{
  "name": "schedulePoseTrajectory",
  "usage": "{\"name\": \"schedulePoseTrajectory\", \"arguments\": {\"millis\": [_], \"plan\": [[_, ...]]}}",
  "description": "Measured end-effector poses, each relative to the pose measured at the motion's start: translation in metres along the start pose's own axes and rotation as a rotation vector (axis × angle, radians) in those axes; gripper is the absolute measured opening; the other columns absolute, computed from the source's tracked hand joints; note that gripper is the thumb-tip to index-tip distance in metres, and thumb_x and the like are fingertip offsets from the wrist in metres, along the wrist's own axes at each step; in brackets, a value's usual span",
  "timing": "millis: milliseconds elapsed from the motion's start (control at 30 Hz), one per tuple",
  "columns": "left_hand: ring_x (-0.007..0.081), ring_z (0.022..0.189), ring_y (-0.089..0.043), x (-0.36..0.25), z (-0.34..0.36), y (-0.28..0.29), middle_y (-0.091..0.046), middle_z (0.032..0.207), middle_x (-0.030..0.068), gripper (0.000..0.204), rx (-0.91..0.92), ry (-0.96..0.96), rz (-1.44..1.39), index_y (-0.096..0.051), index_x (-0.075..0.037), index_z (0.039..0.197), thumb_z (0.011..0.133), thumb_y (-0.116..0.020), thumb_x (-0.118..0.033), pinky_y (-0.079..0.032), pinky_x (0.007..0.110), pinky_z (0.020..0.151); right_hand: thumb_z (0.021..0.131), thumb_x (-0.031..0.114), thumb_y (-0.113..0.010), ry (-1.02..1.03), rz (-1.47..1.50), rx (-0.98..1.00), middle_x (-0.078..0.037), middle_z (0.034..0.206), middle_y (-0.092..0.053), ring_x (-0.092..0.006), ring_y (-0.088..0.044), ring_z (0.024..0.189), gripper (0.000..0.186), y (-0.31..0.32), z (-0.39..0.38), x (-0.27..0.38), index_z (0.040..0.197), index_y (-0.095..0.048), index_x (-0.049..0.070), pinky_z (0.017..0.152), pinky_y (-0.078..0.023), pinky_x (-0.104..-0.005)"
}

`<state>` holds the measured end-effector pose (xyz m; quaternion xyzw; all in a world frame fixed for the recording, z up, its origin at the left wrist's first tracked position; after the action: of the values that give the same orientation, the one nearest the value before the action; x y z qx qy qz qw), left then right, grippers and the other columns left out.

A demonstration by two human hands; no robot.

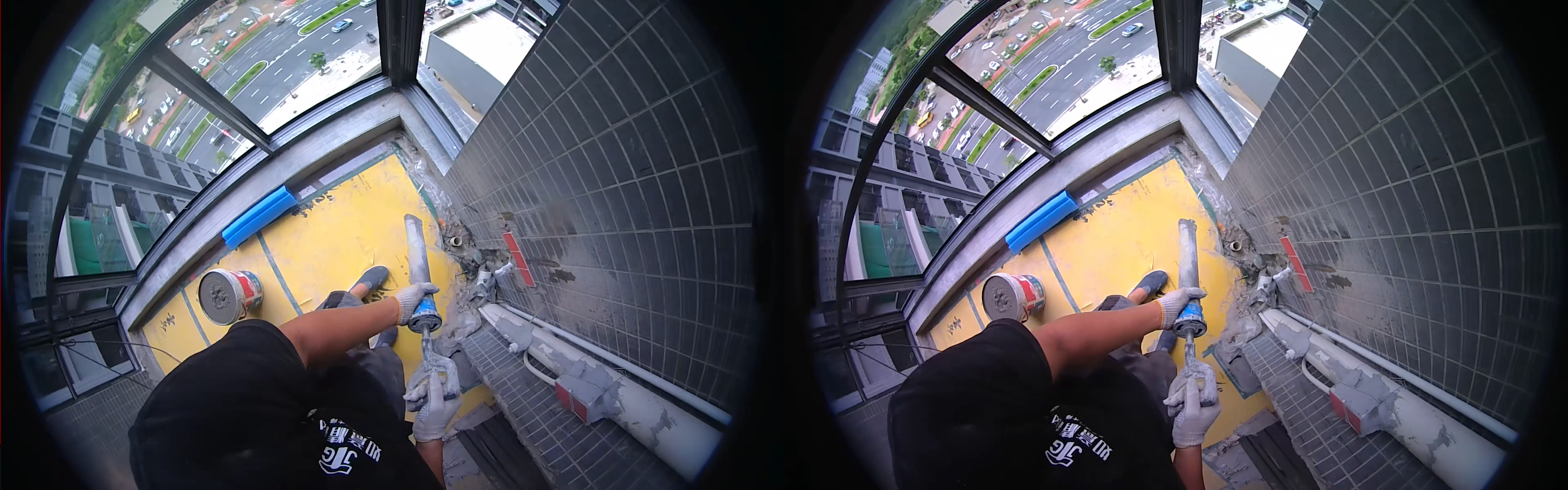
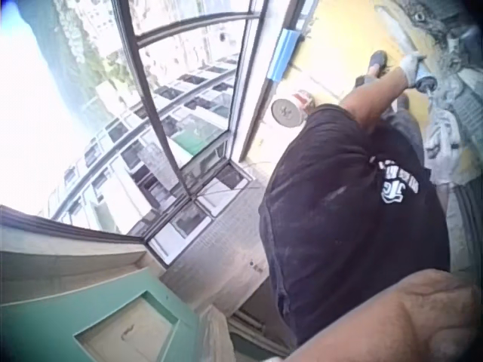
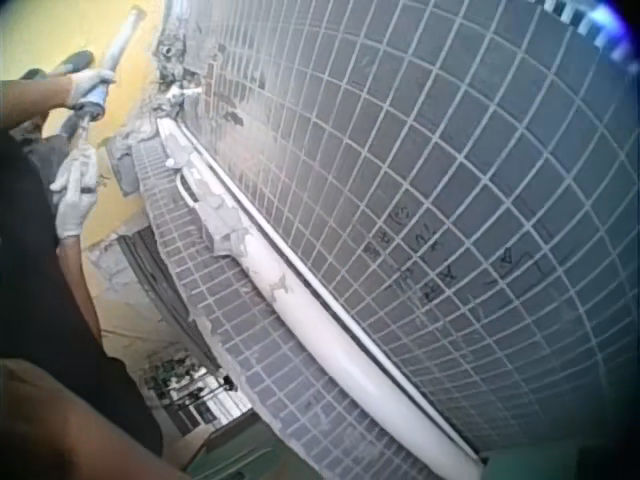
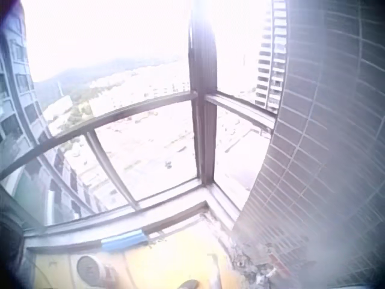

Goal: Mixes mortar in a bucket and uses a pressurized applicator to apply it to gaps in an interior wall.

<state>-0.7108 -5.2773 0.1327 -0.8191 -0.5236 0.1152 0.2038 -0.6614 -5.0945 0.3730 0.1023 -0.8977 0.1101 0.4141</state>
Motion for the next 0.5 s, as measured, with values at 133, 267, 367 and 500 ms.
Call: {"name": "schedulePoseTrajectory", "arguments": {"millis": [133,267,367,500], "plan": [[0.0244,0.056,-0.063,0.026,-0.055,0.093,-0.059,0.075,0.0083,0.033,-0.039,-0.243,-0.275,-0.055,-0.005,0.105,0.095,-0.07,-0.033,-0.059,0.044,0.057,0.099,0.007,-0.06,0.055,-0.22,0.328,-0.001,0.061,-0.057,-0.008,-0.051,0.048,0.019,0.004,-0.001,-0.016,0.113,-0.065,-0.004,0.047,-0.042,-0.0256],[0.0212,0.059,-0.062,0.094,-0.154,0.156,-0.058,0.072,0.0053,0.026,-0.055,-0.367,-0.56,-0.056,-0.009,0.097,0.096,-0.07,-0.032,-0.058,0.04,0.06,0.095,0.002,-0.064,0.129,-0.55,0.708,0.001,0.067,-0.06,-0.0046,-0.053,0.051,0.023,-0.002,-0.034,-0.043,0.116,-0.07,-0.006,0.05,-0.042,-0.0237],[0.0219,0.07,-0.064,0.149,-0.202,0.197,-0.061,0.08,0.006,0.027,-0.075,-0.425,-0.601,-0.057,-0.009,0.101,0.095,-0.071,-0.031,-0.059,0.041,0.072,0.087,0.004,-0.071,0.339,-0.786,0.905,-0.002,0.073,-0.062,-0.0082,-0.057,0.062,0.032,-0.019,-0.073,-0.039,0.117,-0.071,-0.006,0.059,-0.046,-0.0291],[0.0228,0.075,-0.066,0.199,-0.258,0.255,-0.062,0.082,0.0061,0.03,-0.073,-0.446,-0.763,-0.055,-0.008,0.104,0.095,-0.072,-0.031,-0.059,0.043,0.075,0.087,0.006,-0.073,0.405,-0.893,1.115,0.0,0.068,-0.056,-0.0071,-0.051,0.06,0.033,-0.06,-0.1,-0.063,0.118,-0.073,-0.003,0.057,-0.043,-0.0279]]}}
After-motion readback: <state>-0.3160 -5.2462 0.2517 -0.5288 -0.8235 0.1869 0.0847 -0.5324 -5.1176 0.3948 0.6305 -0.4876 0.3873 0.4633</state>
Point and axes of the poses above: each hand's wrist, its own z-axis towards the middle knuckle, its own y-axis out of the back of the hand, x = y × z, the point moved 1 cm from there along z, towards the middle knuckle
